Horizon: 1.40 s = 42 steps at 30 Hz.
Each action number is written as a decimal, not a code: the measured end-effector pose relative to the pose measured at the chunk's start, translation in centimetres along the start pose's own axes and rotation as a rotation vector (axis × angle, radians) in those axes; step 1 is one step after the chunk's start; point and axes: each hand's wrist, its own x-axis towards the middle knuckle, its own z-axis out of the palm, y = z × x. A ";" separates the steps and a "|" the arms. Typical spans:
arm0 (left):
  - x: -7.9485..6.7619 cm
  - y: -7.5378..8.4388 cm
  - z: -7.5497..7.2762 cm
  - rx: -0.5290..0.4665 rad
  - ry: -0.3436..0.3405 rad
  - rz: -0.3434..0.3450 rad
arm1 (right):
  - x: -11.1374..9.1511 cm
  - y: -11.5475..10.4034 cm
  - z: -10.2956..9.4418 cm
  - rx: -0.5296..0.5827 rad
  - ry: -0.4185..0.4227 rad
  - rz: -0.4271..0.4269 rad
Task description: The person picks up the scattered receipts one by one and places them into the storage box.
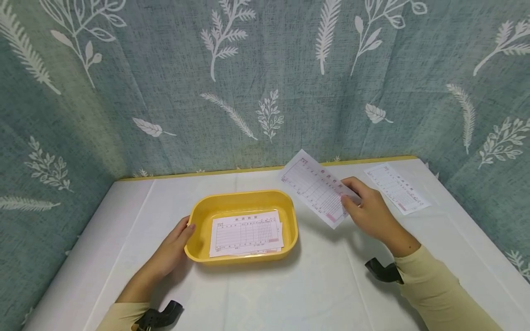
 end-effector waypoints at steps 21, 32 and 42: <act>0.0 -0.3 0.0 0.008 0.016 0.015 | -0.2 -1.3 0.5 0.038 -0.005 -0.051; 0.2 -0.1 0.1 0.016 0.010 0.012 | -0.6 -1.9 0.6 0.059 -0.031 -0.051; 0.0 0.0 0.0 0.019 0.010 -0.007 | -0.6 -1.8 0.9 0.045 -0.026 -0.084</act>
